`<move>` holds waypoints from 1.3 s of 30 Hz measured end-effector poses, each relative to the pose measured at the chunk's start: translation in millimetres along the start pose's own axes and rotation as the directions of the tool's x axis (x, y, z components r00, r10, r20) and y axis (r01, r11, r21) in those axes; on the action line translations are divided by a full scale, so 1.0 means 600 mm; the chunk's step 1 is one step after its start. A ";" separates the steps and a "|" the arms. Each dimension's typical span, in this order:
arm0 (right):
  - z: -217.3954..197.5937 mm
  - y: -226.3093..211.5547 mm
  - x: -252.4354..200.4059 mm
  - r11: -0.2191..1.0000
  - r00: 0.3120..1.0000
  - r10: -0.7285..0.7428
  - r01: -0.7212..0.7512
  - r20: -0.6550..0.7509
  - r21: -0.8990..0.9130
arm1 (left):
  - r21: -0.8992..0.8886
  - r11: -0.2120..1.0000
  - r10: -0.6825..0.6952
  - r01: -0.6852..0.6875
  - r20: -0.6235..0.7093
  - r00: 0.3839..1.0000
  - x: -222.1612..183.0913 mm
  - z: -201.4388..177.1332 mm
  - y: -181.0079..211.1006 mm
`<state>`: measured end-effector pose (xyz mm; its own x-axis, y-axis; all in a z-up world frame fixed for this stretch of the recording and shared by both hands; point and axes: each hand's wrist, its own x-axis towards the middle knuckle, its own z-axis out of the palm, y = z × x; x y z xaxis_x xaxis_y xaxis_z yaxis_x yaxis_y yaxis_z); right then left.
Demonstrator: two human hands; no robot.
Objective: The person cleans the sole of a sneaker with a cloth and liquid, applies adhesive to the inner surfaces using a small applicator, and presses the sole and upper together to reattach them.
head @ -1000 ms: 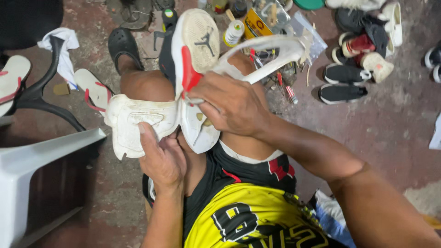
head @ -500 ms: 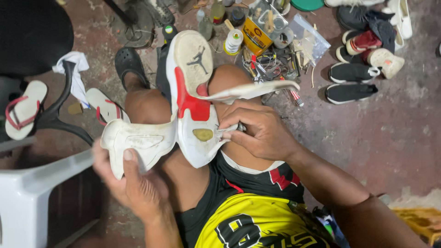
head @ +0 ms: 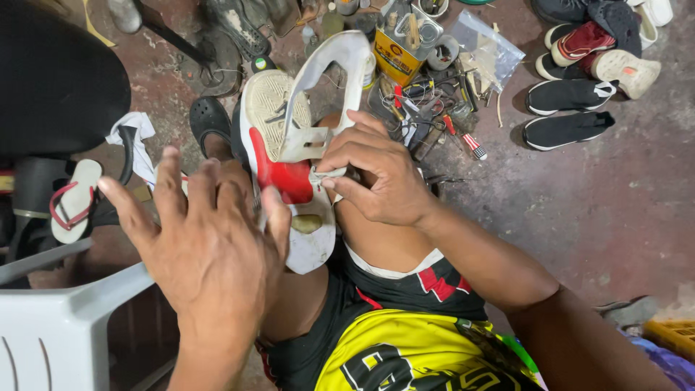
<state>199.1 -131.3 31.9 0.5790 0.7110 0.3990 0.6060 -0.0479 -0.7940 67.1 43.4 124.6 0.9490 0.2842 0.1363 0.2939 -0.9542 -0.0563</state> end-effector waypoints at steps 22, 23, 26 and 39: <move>-0.040 -0.018 -0.047 0.979 0.999 0.029 -0.023 -0.026 0.202 | -0.732 0.680 -0.093 0.043 -0.028 0.995 0.048 0.077 -0.035; -0.037 -0.020 -0.045 0.983 0.999 0.032 -0.030 -0.005 0.179 | -0.770 0.635 -0.115 0.061 -0.016 0.993 0.039 0.076 -0.028; -0.023 -0.025 -0.038 0.996 0.999 0.019 -0.022 0.037 0.091 | -0.765 0.642 -0.092 0.049 -0.014 0.996 0.035 0.064 -0.023; 0.034 -0.034 0.006 0.984 0.995 -0.079 0.088 0.064 -0.152 | -0.698 0.567 0.551 -0.438 -0.074 0.831 0.166 0.082 -0.134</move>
<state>178.0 -113.5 40.4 0.4933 0.7560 0.4302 0.7305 -0.0915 -0.6768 143.6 152.8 94.2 0.9423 -0.2964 0.1558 -0.3288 -0.7306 0.5984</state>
